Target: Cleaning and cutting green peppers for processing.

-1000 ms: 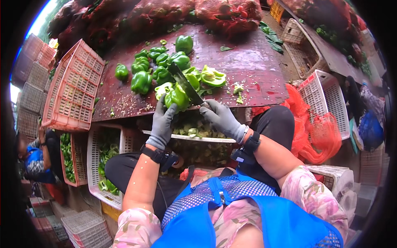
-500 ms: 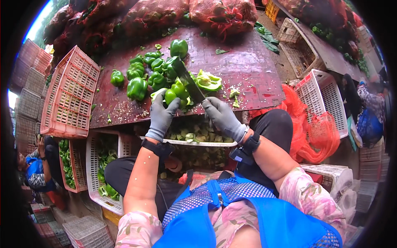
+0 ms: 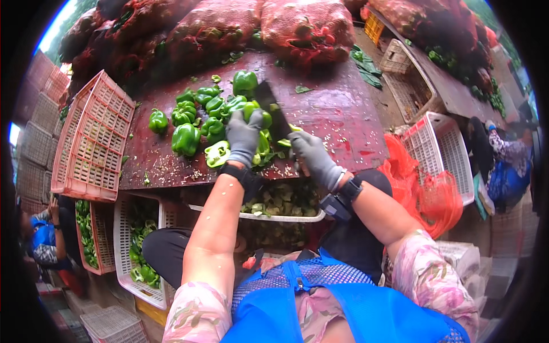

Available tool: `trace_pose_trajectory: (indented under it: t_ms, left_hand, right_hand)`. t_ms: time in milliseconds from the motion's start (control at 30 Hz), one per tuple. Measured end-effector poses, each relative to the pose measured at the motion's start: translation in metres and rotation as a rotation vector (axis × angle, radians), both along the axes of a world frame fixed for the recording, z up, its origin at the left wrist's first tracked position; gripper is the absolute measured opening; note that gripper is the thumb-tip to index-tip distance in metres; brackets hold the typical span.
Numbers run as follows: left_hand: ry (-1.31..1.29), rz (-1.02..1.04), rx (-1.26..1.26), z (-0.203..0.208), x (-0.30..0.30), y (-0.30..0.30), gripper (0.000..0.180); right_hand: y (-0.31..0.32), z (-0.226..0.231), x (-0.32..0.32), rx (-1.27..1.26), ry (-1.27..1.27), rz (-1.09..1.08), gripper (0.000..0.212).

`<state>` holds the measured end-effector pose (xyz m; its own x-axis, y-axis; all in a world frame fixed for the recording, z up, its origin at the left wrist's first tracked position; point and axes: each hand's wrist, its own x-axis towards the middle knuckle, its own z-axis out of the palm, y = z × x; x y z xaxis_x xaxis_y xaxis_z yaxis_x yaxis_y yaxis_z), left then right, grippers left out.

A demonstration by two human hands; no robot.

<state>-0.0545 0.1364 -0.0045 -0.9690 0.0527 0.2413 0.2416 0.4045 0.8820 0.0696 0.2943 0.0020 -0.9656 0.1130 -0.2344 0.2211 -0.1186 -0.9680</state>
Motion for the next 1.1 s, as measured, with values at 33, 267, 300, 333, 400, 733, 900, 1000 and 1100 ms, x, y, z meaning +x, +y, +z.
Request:
trace_pose_trajectory:
  t_ms: [33, 267, 300, 333, 400, 733, 900, 1000, 1100]
  left_hand:
    - [0.052, -0.021, 0.018, 0.002, 0.000, 0.011, 0.042]
    - [0.361, -0.166, -0.341, 0.004, -0.034, 0.016, 0.061]
    - [0.478, -0.126, -0.464, 0.010, -0.045, 0.002, 0.061]
    - [0.506, -0.077, -0.611, 0.012, -0.056, -0.023, 0.061]
    - [0.429, -0.082, -0.885, 0.013, -0.068, -0.062, 0.054]
    - [0.055, -0.197, -1.123, 0.023, -0.089, -0.069, 0.032]
    - [0.041, -0.171, -0.972, 0.037, -0.087, -0.068, 0.034]
    - [0.075, -0.151, -0.927, 0.052, -0.080, -0.061, 0.032]
    - [0.145, -0.154, -0.866, 0.065, -0.068, -0.052, 0.029]
  right_hand:
    - [0.003, 0.006, 0.003, -0.261, -0.161, -0.072, 0.032]
    - [0.020, -0.009, -0.041, -0.551, -0.120, -0.239, 0.029]
    - [0.023, -0.004, -0.042, -0.468, -0.072, -0.251, 0.028]
    - [0.021, 0.005, -0.041, -0.388, -0.025, -0.255, 0.028]
    - [0.014, 0.015, -0.043, -0.282, 0.063, -0.282, 0.025]
    - [-0.007, 0.018, -0.044, 0.402, 0.249, -0.081, 0.031]
    - [-0.018, 0.050, -0.035, 0.421, 0.725, -0.050, 0.031]
    - [-0.020, 0.043, -0.044, 0.590, 0.881, -0.048, 0.031]
    - [-0.017, 0.010, -0.062, 1.001, 0.256, 0.157, 0.029]
